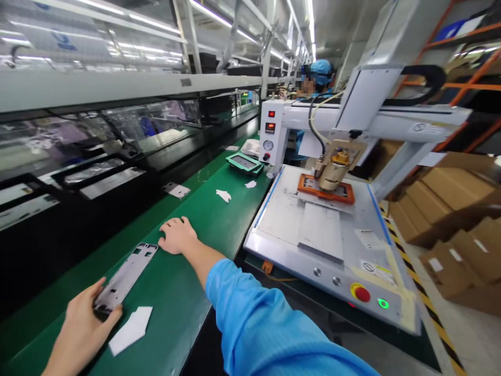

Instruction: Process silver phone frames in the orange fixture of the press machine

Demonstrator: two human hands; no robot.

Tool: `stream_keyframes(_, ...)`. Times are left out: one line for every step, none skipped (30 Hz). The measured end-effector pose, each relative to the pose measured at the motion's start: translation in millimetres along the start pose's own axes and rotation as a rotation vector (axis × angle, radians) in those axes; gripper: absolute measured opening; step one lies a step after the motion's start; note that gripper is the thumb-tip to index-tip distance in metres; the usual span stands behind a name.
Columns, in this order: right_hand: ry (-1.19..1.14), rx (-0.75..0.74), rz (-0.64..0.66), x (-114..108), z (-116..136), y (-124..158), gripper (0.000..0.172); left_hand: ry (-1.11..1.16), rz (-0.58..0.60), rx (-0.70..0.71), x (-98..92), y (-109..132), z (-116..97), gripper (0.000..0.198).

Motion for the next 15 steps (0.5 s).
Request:
stream_keyframes(-0.006, -0.001, -0.003, 1.5, -0.5, -0.4, 0.036, -0.004, 0.015, -0.024, 1.4, -0.1, 1.8, 0.080)
stream_keyframes(-0.016, -0.004, -0.007, 2.7, -0.5, -0.5, 0.037, -0.005, 0.028, -0.047, 2.4, -0.2, 3.2, 0.083)
stream_keyframes(-0.026, -0.008, -0.011, 3.6, -0.5, -0.5, 0.037, -0.007, 0.038, -0.067, 2.9, -0.3, 4.1, 0.085)
stream_keyframes(-0.036, -0.012, -0.015, 4.3, -0.4, -0.5, 0.036, -0.008, 0.047, -0.079, 3.3, -0.5, 4.2, 0.087)
stream_keyframes(-0.042, -0.014, -0.019, 4.6, -0.4, -0.5, 0.036, -0.009, 0.050, -0.083, 3.3, -0.8, 3.7, 0.088)
stream_keyframes(-0.048, -0.015, -0.024, 4.6, -0.7, -0.5, 0.036, -0.009, 0.050, -0.083, 2.9, -1.1, 2.9, 0.088)
stream_keyframes(-0.054, -0.014, -0.028, 4.4, -1.0, -0.6, 0.036, -0.008, 0.046, -0.081, 2.3, -1.2, 2.0, 0.088)
stream_keyframes(-0.059, -0.013, -0.030, 4.2, -1.4, -0.6, 0.036, -0.006, 0.042, -0.080, 1.7, -1.2, 1.4, 0.087)
stream_keyframes(-0.063, -0.011, -0.030, 4.0, -1.7, -0.7, 0.035, -0.004, 0.041, -0.082, 1.4, -0.9, 0.9, 0.087)
stream_keyframes(-0.067, -0.008, -0.027, 4.1, -1.9, -0.7, 0.035, -0.004, 0.043, -0.085, 1.3, -0.6, 0.8, 0.087)
stream_keyframes(-0.071, -0.005, -0.024, 4.2, -2.2, -0.7, 0.034, -0.005, 0.047, -0.091, 1.4, -0.3, 0.9, 0.087)
stream_keyframes(-0.075, -0.003, -0.021, 4.4, -2.3, -0.8, 0.033, -0.008, 0.054, -0.096, 1.8, -0.1, 1.0, 0.087)
stream_keyframes(-0.076, 0.000, -0.018, 4.6, -2.5, -0.8, 0.031, -0.009, 0.060, -0.100, 2.0, 0.0, 1.0, 0.087)
stream_keyframes(-0.077, 0.002, -0.018, 4.7, -2.5, -0.9, 0.030, -0.010, 0.065, -0.101, 2.1, -0.1, 0.7, 0.087)
stream_keyframes(-0.077, 0.002, -0.020, 4.5, -2.5, -1.0, 0.029, -0.012, 0.067, -0.101, 2.0, -0.3, 0.4, 0.087)
Point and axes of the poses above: each hand's wrist, its own y-axis away from the middle knuckle, its own x-axis out of the palm, z = x × y, the point moved 10 cm from there along -y, towards the middle knuckle, and after that the axes turned 4 degrees about y, right-handed, at the moved point
